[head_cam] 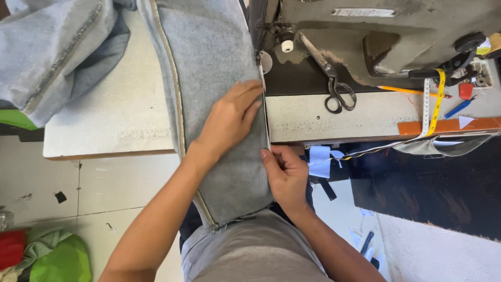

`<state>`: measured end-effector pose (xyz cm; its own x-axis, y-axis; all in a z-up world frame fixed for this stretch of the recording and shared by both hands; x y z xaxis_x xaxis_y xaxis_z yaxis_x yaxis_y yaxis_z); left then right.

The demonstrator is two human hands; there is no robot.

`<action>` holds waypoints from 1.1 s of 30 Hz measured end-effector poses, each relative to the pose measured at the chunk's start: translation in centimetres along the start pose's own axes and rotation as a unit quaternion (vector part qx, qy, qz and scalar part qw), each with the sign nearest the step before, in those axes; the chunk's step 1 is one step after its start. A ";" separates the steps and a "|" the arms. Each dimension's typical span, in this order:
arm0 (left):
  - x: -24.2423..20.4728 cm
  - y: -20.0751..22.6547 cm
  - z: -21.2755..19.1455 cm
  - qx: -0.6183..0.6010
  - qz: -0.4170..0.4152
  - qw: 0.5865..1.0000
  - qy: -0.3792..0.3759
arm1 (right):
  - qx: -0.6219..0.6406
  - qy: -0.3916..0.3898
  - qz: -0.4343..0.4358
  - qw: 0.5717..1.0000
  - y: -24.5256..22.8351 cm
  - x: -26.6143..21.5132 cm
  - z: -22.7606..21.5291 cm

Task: Trimming excess threads and fabric from denim jeans using scissors at a sewing station

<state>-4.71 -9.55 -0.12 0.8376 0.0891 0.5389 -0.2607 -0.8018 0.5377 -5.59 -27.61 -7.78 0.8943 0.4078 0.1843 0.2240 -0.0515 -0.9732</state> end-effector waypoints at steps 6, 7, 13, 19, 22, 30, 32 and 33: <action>0.2 -3.1 4.2 0.104 0.045 0.990 -0.089 | 0.081 -0.036 0.081 0.993 6.7 -0.7 -0.8; 0.0 -3.0 4.1 0.119 0.047 0.987 -0.095 | 0.098 -0.046 0.104 0.989 6.8 -0.7 -0.7; -1.3 -0.4 2.7 0.131 0.049 0.980 -0.143 | 0.094 -0.065 0.162 0.980 4.5 1.3 -0.7; -2.1 -1.2 2.4 0.013 0.017 0.988 -0.153 | -0.042 -0.152 0.226 0.961 -0.7 6.0 -0.2; -2.0 -1.8 1.8 -0.069 -0.012 0.988 -0.138 | -0.113 -0.185 0.253 0.943 -2.2 8.9 0.4; -1.2 -1.8 1.0 -0.073 -0.048 0.992 -0.087 | -0.173 -0.146 0.239 0.944 -0.2 6.8 -0.8; -1.5 -1.7 1.8 0.030 -0.059 0.991 -0.117 | -0.175 -0.135 0.239 0.946 0.0 5.4 -1.1; -1.6 -1.2 1.4 0.031 -0.058 0.991 -0.114 | -0.176 -0.135 0.236 0.946 0.3 4.5 -1.4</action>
<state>-5.01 -9.57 -2.55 0.9486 0.0520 0.3122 -0.1331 -0.8294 0.5426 -1.00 -27.06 -7.03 0.8065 0.4790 -0.3465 -0.0173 -0.5667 -0.8237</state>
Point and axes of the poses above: each hand's wrist, its own x-axis towards the middle knuckle, its own z-axis out of the palm, y = z × x, the point moved 6 cm from there along x, towards the middle knuckle, and after that the axes turned 8 degrees about -y, right-handed, at the moved point
